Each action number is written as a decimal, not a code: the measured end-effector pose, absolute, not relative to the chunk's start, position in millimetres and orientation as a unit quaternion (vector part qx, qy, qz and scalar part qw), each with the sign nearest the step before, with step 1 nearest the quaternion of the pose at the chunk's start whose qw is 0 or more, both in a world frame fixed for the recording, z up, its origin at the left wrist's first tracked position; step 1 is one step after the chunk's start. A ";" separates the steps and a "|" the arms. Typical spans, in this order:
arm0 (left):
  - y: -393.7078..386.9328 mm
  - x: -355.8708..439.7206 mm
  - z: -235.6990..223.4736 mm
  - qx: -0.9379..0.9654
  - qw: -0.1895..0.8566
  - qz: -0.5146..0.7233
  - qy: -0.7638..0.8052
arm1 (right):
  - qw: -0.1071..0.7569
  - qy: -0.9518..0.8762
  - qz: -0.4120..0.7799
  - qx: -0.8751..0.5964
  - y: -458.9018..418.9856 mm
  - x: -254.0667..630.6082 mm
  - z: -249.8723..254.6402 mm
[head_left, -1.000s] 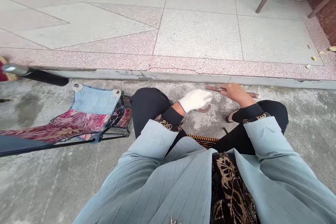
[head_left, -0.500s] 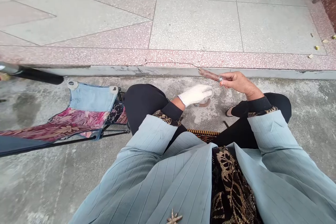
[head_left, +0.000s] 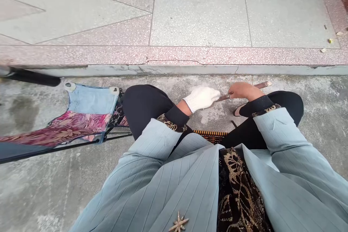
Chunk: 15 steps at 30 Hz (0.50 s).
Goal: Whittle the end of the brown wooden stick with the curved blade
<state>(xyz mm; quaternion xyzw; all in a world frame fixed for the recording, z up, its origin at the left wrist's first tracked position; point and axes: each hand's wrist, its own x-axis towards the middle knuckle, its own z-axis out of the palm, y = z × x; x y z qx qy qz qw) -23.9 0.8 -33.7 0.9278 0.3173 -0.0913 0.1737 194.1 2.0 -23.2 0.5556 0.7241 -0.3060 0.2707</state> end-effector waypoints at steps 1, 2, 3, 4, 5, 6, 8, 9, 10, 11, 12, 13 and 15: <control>3.2 -27.0 -30.6 0.923 0.166 -0.078 0.337 | 0.297 0.721 -0.362 0.512 0.0 191.4 -22.2; 6.3 -30.2 -27.7 0.916 0.163 -0.065 0.360 | 0.304 0.712 -0.422 0.472 -1.9 189.8 -20.3; 9.7 -33.1 -25.2 0.908 0.165 -0.055 0.381 | 0.294 0.699 -0.484 0.437 -3.6 189.5 -17.6; 13.2 -35.7 -23.4 0.898 0.173 -0.048 0.402 | 0.271 0.683 -0.544 0.405 -4.8 191.0 -14.2; 16.5 -37.7 -22.4 0.888 0.185 -0.042 0.419 | 0.236 0.670 -0.594 0.378 -5.4 194.2 -10.2; 19.5 -39.1 -22.4 0.878 0.199 -0.036 0.434 | 0.191 0.659 -0.633 0.358 -5.4 199.1 -6.0; 24.2 -40.0 -25.5 0.861 0.228 -0.034 0.453 | 0.086 0.659 -0.656 0.359 -4.2 212.2 2.0; 25.6 -39.6 -28.3 0.855 0.241 -0.037 0.457 | 0.027 0.660 -0.644 0.384 -3.3 219.3 5.1; 26.3 -38.6 -31.8 0.852 0.253 -0.041 0.455 | -0.036 0.657 -0.626 0.418 -2.4 225.9 7.1; 26.3 -37.3 -35.8 0.853 0.264 -0.044 0.448 | -0.096 0.648 -0.605 0.453 -1.5 231.4 7.8; 25.4 -35.5 -39.7 0.855 0.273 -0.044 0.438 | -0.151 0.636 -0.583 0.483 -0.5 235.5 6.8; 23.8 -33.5 -43.5 0.860 0.280 -0.039 0.425 | -0.196 0.624 -0.560 0.509 0.4 238.1 4.4; 18.9 -29.0 -48.9 0.878 0.294 -0.027 0.377 | -0.249 0.607 -0.511 0.555 2.8 238.3 -4.1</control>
